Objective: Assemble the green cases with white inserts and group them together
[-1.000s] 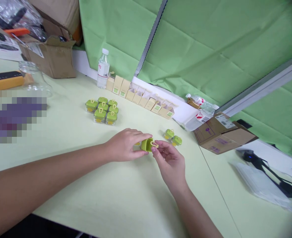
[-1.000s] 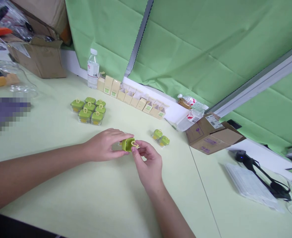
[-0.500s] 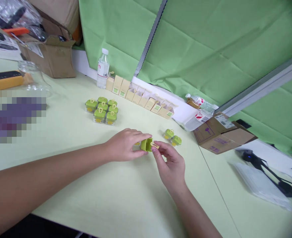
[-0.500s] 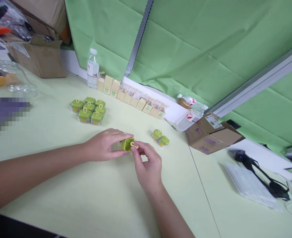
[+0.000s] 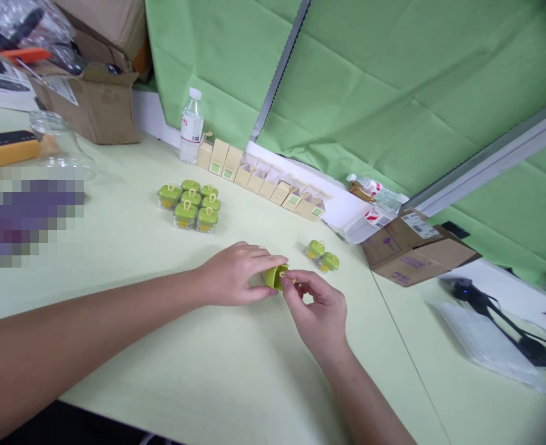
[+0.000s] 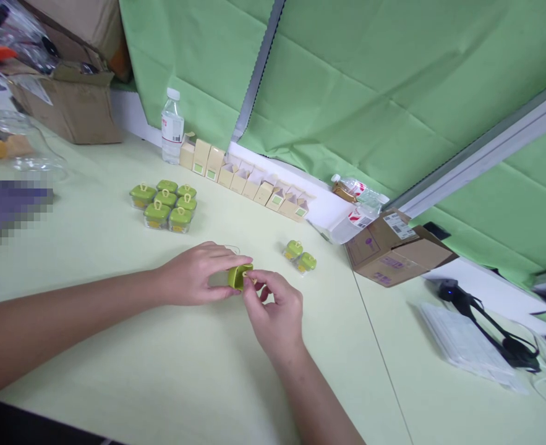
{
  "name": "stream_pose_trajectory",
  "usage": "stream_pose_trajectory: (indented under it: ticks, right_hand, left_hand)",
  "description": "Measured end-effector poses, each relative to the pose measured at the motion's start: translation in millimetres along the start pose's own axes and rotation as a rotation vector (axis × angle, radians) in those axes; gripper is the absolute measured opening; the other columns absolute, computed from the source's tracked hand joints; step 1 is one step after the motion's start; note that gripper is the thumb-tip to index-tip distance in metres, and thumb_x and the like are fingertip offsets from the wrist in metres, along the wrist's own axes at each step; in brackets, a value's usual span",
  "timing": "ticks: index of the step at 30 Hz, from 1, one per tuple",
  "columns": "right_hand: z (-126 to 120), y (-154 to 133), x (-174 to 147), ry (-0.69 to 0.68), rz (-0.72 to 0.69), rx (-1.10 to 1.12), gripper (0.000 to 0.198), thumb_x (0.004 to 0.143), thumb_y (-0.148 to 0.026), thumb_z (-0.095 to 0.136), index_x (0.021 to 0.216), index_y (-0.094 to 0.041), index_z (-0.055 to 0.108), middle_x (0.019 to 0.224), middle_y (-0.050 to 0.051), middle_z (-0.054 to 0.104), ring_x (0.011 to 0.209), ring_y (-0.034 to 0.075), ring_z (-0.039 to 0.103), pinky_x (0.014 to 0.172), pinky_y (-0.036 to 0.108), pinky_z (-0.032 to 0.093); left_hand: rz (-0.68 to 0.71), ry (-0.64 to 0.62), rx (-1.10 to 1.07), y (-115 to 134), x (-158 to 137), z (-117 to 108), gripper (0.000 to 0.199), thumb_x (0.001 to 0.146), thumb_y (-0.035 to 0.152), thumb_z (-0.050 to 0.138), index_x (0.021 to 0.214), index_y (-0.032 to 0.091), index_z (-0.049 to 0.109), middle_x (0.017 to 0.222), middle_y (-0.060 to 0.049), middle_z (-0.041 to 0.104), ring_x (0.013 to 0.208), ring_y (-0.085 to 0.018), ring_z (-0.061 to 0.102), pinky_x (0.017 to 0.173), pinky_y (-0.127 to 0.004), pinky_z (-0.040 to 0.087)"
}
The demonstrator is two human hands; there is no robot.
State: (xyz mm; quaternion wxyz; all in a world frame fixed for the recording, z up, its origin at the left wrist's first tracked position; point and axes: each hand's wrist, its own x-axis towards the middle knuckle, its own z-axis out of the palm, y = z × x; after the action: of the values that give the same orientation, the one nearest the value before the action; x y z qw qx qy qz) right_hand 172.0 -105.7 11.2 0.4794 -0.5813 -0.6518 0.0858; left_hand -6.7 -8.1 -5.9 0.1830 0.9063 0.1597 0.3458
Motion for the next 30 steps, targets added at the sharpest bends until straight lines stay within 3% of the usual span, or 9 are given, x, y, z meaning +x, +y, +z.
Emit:
stream_pose_trajectory:
  ticks: [30]
  right_hand:
    - [5.7,1.6,-2.8,-0.026,-0.053,-0.068,0.011,0.084,-0.016,0.068,0.086,-0.025,0.074,0.074,-0.004,0.072,0.059,0.011,0.058,0.055,0.026,0.049]
  left_hand:
    - [0.054,-0.007,0.047,4.1,-1.2,4.9,0.04,0.09,0.025,0.06,0.129,0.02,0.056,0.097,-0.004,0.07,0.092,-0.02,0.067,0.082,-0.033,0.046]
